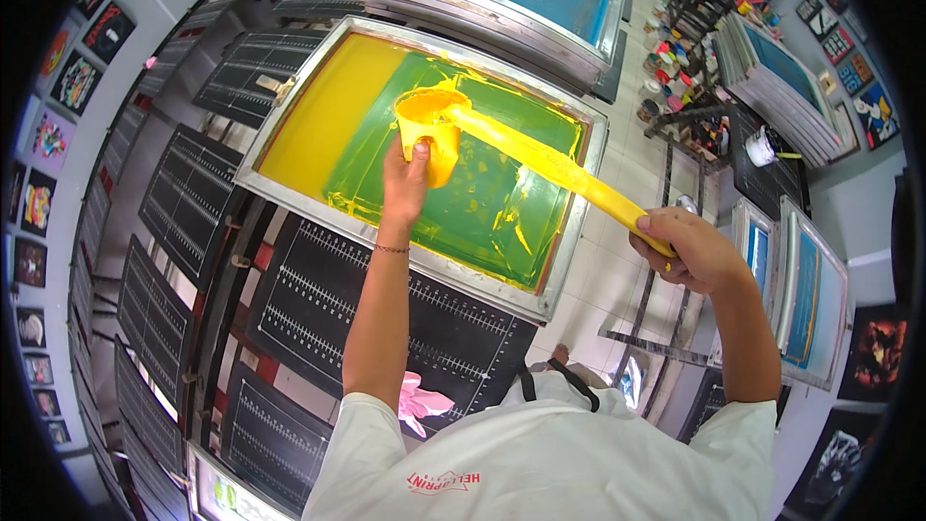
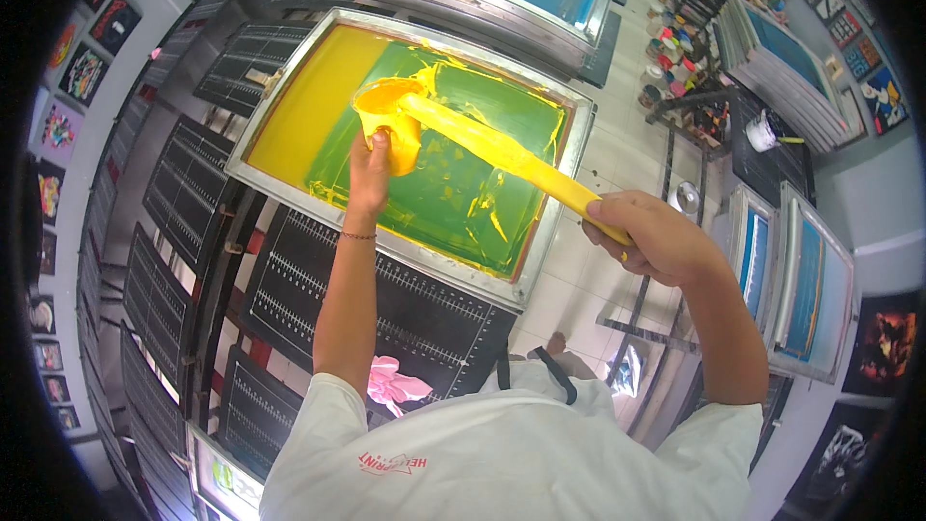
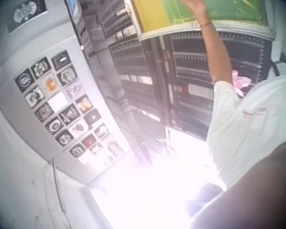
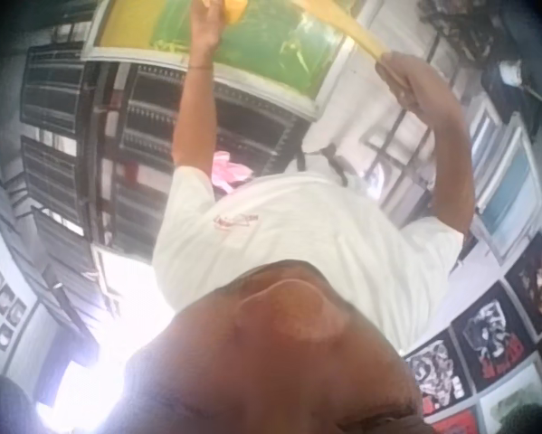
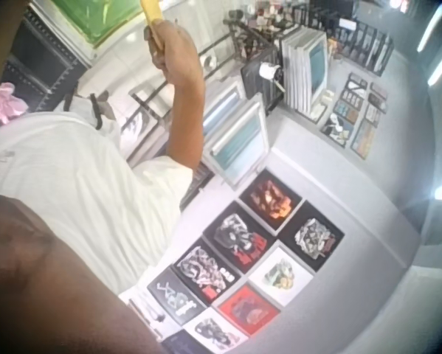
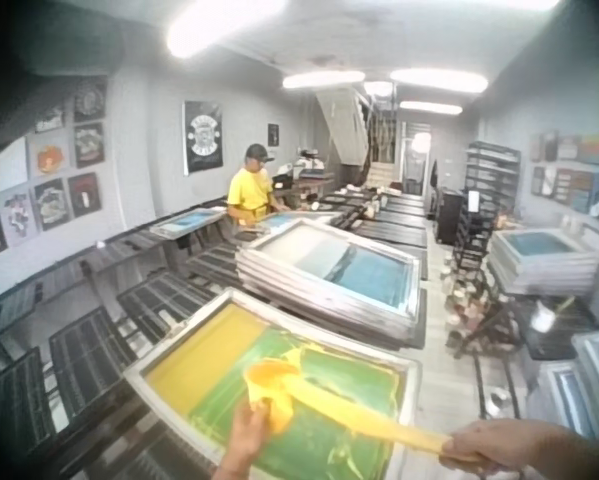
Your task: The person handles a screen printing frame and a squeegee, then uses a small yellow tool to scrape yellow ink from a cup and spread it across the screen mesh.
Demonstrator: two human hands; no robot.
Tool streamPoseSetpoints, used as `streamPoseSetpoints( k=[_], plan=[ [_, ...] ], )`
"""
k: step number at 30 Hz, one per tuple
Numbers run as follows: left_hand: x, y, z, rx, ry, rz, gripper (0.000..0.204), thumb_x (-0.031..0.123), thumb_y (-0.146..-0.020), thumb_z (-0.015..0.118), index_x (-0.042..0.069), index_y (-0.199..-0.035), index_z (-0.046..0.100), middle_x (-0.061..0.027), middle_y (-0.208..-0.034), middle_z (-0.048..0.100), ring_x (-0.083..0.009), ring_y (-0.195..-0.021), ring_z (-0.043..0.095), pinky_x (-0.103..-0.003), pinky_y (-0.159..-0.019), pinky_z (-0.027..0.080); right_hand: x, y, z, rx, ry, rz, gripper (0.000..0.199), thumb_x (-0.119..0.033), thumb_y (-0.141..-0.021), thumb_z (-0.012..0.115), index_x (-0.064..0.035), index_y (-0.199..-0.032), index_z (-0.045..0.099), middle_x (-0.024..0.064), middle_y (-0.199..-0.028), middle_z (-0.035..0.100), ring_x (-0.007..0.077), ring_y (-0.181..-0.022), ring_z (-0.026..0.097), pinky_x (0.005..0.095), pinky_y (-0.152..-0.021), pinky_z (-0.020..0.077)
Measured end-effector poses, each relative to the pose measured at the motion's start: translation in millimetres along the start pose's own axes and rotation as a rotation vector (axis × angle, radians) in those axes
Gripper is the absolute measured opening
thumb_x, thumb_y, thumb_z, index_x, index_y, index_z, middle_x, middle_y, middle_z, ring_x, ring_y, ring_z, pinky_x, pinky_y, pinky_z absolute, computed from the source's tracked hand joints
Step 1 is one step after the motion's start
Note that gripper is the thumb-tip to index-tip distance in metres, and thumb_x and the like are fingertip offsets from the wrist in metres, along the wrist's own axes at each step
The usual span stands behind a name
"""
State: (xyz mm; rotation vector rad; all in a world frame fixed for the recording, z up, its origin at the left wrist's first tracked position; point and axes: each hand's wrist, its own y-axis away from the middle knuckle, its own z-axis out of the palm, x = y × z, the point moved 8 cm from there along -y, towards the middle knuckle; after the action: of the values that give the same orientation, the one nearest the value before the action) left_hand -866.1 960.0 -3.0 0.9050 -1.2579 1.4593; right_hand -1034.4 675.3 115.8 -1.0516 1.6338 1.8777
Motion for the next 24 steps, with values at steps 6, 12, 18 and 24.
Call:
streamPoseSetpoints(
  k=[6, 12, 18, 24],
  plan=[
    [4, 15, 12, 0.064, -0.098, -0.091, 0.043, 0.036, -0.097, 0.054, -0.002, -0.116, 0.055, -0.0069, -0.1, 0.062, -0.0126, -0.089, 0.055, -0.028, -0.078, 0.047, 2, 5, -29, -0.008, 0.081, -0.075, 0.032, -0.032, -0.095, 0.048, -0.0054, -0.079, 0.054, -0.0058, -0.054, 0.037, 0.0034, -0.043, 0.028, 0.0216, -0.04, 0.0202],
    [-7, 33, 45, 0.028, -0.127, -0.079, 0.044, 0.036, -0.096, 0.055, -0.003, -0.116, 0.054, -0.0089, -0.101, 0.062, -0.0149, -0.092, 0.056, -0.03, -0.082, 0.047, -21, -26, -37, 0.047, 0.392, -0.307, 0.033, -0.031, -0.095, 0.049, -0.0049, -0.077, 0.056, -0.0032, -0.058, 0.044, 0.0064, -0.053, 0.04, 0.0253, -0.049, 0.0314],
    [-8, 24, 35, 0.201, -0.158, -0.076, 0.048, 0.039, -0.095, 0.057, -0.003, -0.118, 0.052, -0.0085, -0.101, 0.062, -0.0141, -0.091, 0.056, -0.03, -0.081, 0.046, -42, -60, -56, 0.045, 0.733, -0.464, 0.03, -0.025, -0.094, 0.051, 0.0013, -0.08, 0.056, 0.0063, -0.056, 0.045, 0.0124, -0.053, 0.045, 0.034, -0.05, 0.0342],
    [-12, 8, 22, 0.402, -0.193, -0.085, 0.048, 0.04, -0.095, 0.055, -0.002, -0.119, 0.052, -0.0071, -0.101, 0.061, -0.013, -0.089, 0.055, -0.029, -0.079, 0.047, -91, -85, -91, -0.007, 0.976, -0.615, 0.027, -0.02, -0.09, 0.054, 0.0028, -0.077, 0.052, 0.0161, -0.053, 0.046, 0.0288, -0.045, 0.041, 0.0387, -0.047, 0.0327]
  ],
)
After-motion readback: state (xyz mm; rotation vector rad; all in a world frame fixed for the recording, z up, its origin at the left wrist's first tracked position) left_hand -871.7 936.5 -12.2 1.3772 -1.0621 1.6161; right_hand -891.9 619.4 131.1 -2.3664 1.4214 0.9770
